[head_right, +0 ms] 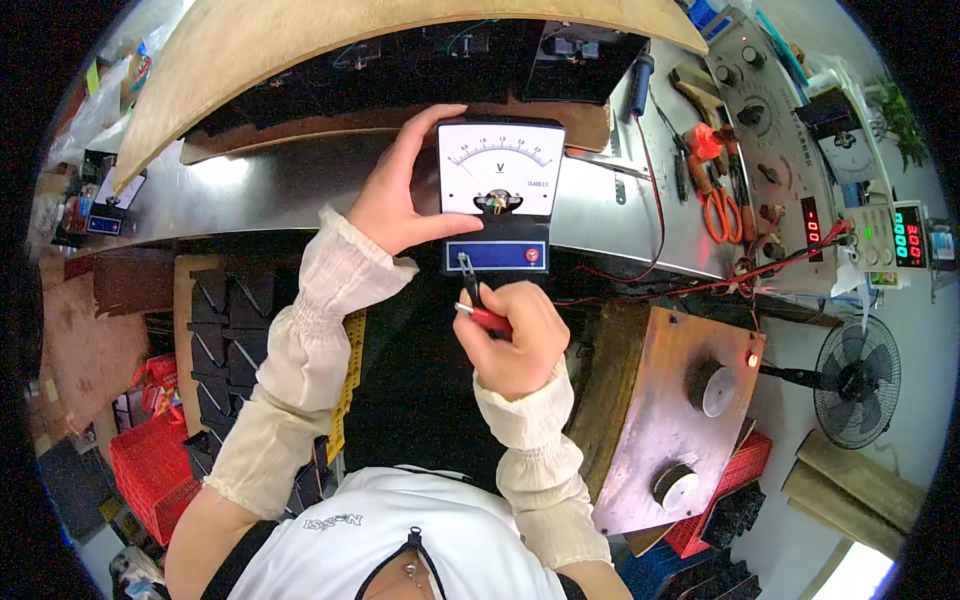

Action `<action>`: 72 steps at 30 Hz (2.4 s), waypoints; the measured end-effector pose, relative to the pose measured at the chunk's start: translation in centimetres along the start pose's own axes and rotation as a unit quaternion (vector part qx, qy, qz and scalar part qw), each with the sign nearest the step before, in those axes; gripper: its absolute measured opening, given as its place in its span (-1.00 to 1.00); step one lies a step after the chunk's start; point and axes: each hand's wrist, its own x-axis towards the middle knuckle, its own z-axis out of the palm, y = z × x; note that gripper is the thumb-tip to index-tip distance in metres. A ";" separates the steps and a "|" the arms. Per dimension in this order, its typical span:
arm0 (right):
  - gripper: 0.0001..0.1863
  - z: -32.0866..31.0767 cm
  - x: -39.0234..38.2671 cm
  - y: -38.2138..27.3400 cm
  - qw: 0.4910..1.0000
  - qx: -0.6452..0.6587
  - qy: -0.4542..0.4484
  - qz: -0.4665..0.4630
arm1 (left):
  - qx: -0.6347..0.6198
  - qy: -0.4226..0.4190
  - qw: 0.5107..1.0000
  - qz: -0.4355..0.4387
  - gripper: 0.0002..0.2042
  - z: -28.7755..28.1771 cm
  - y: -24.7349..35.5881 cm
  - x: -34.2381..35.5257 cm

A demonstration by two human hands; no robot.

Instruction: The person tests voltmeters by connecting wire leads to their terminals, placing each meter against a testing platform on a wooden table, and stacking them onto an upper wooden shelf.

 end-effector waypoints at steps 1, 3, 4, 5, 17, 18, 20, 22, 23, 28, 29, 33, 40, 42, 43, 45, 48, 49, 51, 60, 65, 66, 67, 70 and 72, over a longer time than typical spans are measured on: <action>-0.75 0.2 0.1 0.3 0.999 -0.028 -0.021 0.021 | -0.007 -0.008 1.000 -0.010 -0.02 0.1 -0.1 0.0; -0.78 0.4 0.5 0.6 0.997 -0.064 -0.038 0.030 | -0.012 -0.014 1.000 -0.010 0.00 0.2 -0.3 0.2; -0.78 0.5 0.3 0.5 0.997 -0.064 -0.041 0.031 | -0.015 -0.019 1.000 -0.013 0.02 0.2 -0.2 0.1; -0.77 0.8 0.0 0.5 0.997 -0.055 -0.022 0.055 | -0.017 -0.017 1.000 -0.016 0.02 0.3 0.0 0.0; -0.82 -2.7 -0.6 1.3 0.990 0.006 0.103 0.098 | -0.010 -0.010 1.000 -0.014 0.08 0.0 0.1 0.2; -0.82 -3.0 0.0 1.3 0.988 0.002 0.112 0.102 | -0.014 -0.019 1.000 -0.010 0.08 0.2 0.0 0.2; -0.83 -3.4 0.7 1.2 0.995 -0.060 0.066 0.048 | -0.067 -0.032 0.996 -0.053 0.07 0.2 -0.1 0.2; -0.83 -3.4 1.0 1.2 0.994 -0.067 0.060 0.066 | -0.043 -0.035 0.998 -0.041 0.07 0.1 0.1 0.2; -0.83 -3.2 1.1 1.1 0.993 -0.076 0.057 0.074 | -0.056 -0.037 0.996 -0.059 0.08 0.1 0.2 0.1; -0.82 -3.2 0.8 1.2 0.988 -0.088 0.063 0.113 | -0.062 -0.037 0.994 -0.081 0.07 0.6 0.2 0.2; -0.82 -3.3 0.8 1.3 0.988 -0.087 0.063 0.114 | -0.061 -0.037 0.994 -0.080 0.07 0.7 0.3 0.2; -0.77 -3.5 0.6 2.3 0.988 -0.043 0.055 0.134 | -0.064 -0.028 0.995 -0.078 0.04 0.6 0.3 0.5; -0.54 -3.3 1.2 1.0 0.994 -0.066 0.059 0.056 | -0.034 -0.019 0.998 -0.050 0.04 -0.9 1.0 -0.1; -0.30 -2.9 1.7 0.5 0.995 -0.071 0.056 0.051 | -0.113 -0.028 0.989 -0.096 0.02 -0.4 0.8 -0.4; 0.00 -3.0 1.5 0.9 0.990 -0.134 0.018 0.039 | -0.112 -0.020 0.991 -0.077 -0.01 0.4 1.4 -0.4; 0.30 -2.1 0.3 1.6 0.978 -0.206 0.016 0.013 | -0.012 -0.025 1.000 0.002 -0.08 3.1 3.7 -1.1; 0.38 -1.4 -2.2 2.9 0.980 -0.143 0.141 0.013 | 0.162 -0.027 0.978 0.131 -0.13 4.9 9.6 -2.7; 0.39 -2.3 -3.4 3.1 0.980 -0.127 0.149 0.026 | 0.169 -0.033 0.976 0.133 -0.13 5.5 10.4 -3.8; 0.41 -6.0 -6.2 3.6 0.965 -0.194 0.160 0.069 | 0.092 -0.128 0.979 0.132 -0.15 7.5 11.5 -5.4; 0.30 -28.3 -23.7 5.9 0.545 -0.529 0.439 0.479 | 0.041 -0.379 0.912 0.152 -0.28 12.5 11.2 -8.8; 0.35 -29.0 -24.4 6.0 0.510 -0.484 0.455 0.547 | 0.054 -0.344 0.920 0.180 -0.41 12.9 11.6 -7.7; 0.35 -29.1 -24.7 6.2 0.506 -0.480 0.457 0.552 | 0.057 -0.342 0.920 0.184 -0.42 13.0 11.7 -7.6; 0.33 -29.2 -24.7 6.6 0.514 -0.498 0.457 0.529 | 0.060 -0.347 0.916 0.189 -0.42 13.0 11.8 -7.6; 0.31 -29.1 -24.5 7.2 0.499 -0.511 0.455 0.532 | 0.051 -0.350 0.919 0.175 -0.43 13.3 11.6 -8.2; 0.35 -29.0 -24.3 7.7 0.482 -0.527 0.469 0.519 | 0.056 -0.380 0.908 0.168 -0.43 13.3 11.5 -8.6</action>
